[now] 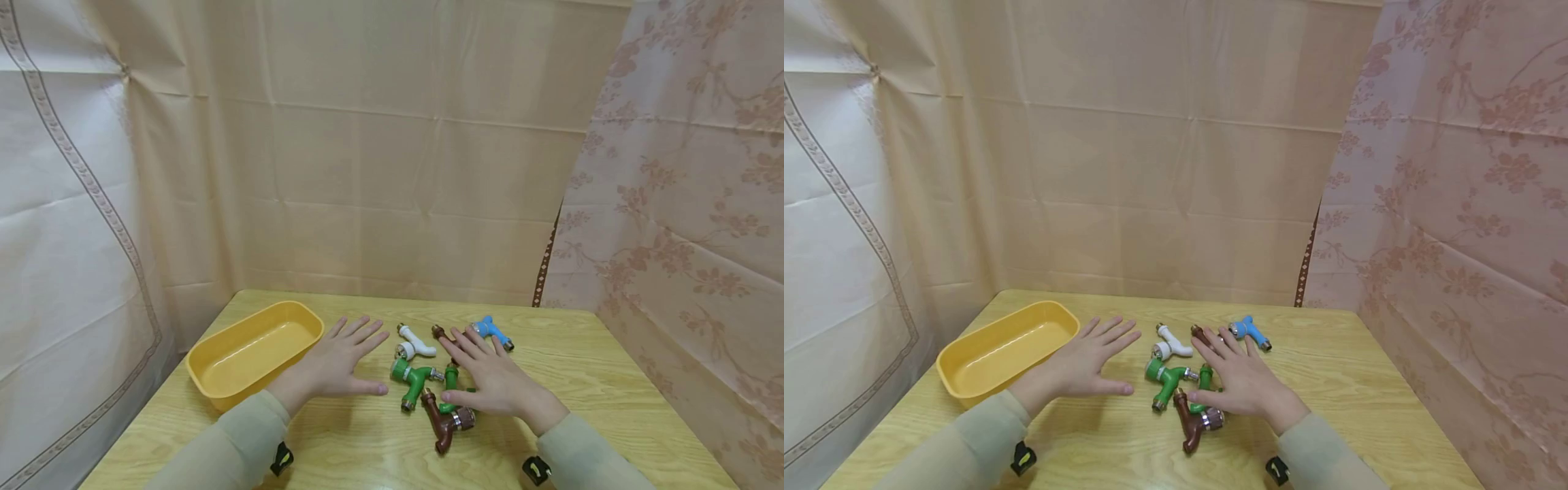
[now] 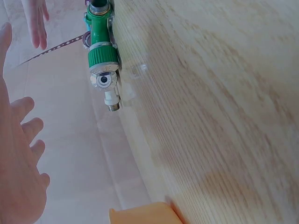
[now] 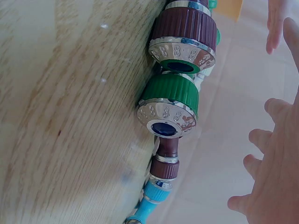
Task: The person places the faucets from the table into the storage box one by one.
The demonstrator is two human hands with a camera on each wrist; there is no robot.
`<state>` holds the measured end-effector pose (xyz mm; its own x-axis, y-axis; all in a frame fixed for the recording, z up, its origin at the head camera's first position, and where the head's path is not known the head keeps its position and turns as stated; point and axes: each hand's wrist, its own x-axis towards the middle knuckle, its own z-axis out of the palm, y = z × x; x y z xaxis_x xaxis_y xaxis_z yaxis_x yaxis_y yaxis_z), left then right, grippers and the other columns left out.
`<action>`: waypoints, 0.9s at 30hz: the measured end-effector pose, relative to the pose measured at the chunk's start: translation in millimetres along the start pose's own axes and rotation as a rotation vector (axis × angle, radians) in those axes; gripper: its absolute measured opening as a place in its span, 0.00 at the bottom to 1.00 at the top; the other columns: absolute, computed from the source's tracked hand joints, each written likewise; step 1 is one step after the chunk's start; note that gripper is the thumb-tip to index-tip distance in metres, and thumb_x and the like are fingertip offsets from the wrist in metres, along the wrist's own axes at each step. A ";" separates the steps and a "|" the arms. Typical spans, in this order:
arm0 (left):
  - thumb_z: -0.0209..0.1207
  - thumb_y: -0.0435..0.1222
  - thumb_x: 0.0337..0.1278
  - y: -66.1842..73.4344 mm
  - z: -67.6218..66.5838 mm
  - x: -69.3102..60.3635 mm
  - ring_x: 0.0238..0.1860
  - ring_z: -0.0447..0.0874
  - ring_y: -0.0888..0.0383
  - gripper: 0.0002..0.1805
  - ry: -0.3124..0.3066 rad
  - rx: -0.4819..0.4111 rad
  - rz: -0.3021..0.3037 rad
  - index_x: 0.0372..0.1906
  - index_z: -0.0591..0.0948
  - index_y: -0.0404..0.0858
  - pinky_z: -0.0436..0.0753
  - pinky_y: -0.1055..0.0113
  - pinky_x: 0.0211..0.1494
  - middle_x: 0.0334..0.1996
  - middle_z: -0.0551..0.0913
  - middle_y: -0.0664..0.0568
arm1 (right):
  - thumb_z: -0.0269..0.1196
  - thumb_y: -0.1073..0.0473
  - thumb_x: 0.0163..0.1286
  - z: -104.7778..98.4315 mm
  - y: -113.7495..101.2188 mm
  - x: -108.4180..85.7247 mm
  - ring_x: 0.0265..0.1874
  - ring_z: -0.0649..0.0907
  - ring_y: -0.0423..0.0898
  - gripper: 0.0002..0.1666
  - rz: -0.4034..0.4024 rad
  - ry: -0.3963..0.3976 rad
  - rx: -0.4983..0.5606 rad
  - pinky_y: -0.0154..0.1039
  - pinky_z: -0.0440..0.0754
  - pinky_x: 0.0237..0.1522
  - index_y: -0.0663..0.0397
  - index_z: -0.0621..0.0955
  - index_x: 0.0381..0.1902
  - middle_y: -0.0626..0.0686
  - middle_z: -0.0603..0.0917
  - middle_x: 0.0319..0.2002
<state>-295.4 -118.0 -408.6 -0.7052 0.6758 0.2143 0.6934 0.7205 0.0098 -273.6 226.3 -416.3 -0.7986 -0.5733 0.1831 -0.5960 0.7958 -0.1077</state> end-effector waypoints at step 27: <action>0.41 0.80 0.54 -2.4 -10.9 -0.7 0.80 0.41 0.52 0.57 0.037 -0.030 -0.031 0.83 0.52 0.53 0.41 0.44 0.80 0.81 0.47 0.58 | 0.55 0.23 0.68 -7.0 -0.4 0.3 0.79 0.45 0.56 0.55 -0.007 0.038 0.035 0.71 0.41 0.73 0.35 0.49 0.83 0.51 0.50 0.81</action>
<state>-294.9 -121.9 -398.1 -0.7210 0.6466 0.2493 0.6757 0.7358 0.0457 -273.0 227.2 -409.4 -0.7913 -0.5701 0.2211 -0.6042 0.7844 -0.1402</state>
